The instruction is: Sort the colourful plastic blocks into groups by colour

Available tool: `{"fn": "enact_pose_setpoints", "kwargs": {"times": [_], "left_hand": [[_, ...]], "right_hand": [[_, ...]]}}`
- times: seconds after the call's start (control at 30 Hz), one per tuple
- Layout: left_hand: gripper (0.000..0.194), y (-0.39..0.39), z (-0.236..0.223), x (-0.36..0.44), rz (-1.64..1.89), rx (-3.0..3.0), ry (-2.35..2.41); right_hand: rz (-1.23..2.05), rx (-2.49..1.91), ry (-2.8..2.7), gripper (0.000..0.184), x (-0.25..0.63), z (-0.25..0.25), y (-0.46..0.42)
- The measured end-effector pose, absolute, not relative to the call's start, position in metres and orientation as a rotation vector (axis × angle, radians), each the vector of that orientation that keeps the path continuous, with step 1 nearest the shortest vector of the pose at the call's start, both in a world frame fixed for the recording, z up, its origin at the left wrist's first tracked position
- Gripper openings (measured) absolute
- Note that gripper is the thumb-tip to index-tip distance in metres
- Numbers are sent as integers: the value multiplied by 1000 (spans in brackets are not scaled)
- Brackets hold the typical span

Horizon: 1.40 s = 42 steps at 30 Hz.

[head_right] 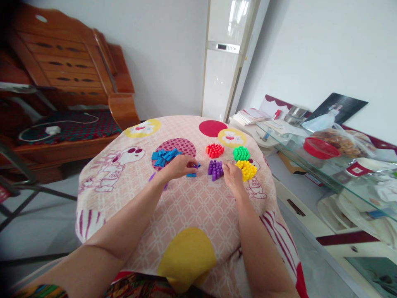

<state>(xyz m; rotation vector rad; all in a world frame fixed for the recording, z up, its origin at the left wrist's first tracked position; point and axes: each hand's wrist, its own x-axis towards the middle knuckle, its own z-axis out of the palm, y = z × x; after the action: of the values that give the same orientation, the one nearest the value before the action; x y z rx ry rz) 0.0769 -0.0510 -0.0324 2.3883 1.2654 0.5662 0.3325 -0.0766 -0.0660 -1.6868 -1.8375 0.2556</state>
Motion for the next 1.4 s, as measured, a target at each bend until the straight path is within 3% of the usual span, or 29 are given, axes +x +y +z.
{"fn": "enact_pose_setpoints", "kwargs": {"times": [0.2,0.47,0.63,0.9,1.4], "left_hand": [[17,-62,-50,120,615,2493,1222],[8,-61,-49,115,601,2407,1248],[24,-60,-48,109,522,2428,1187],[18,-65,-56,126,649,2313,1248],[36,-68,-61,139,753,2173,1297]], "right_hand": [[258,-1712,-1836,35,331,-63,-79],[237,-1737,-1841,34,329,-63,-78],[237,-1753,-1821,33,329,-63,-78],[228,-1741,-1842,34,330,-63,-78],[224,-1708,-1823,32,330,-66,-78]]}}
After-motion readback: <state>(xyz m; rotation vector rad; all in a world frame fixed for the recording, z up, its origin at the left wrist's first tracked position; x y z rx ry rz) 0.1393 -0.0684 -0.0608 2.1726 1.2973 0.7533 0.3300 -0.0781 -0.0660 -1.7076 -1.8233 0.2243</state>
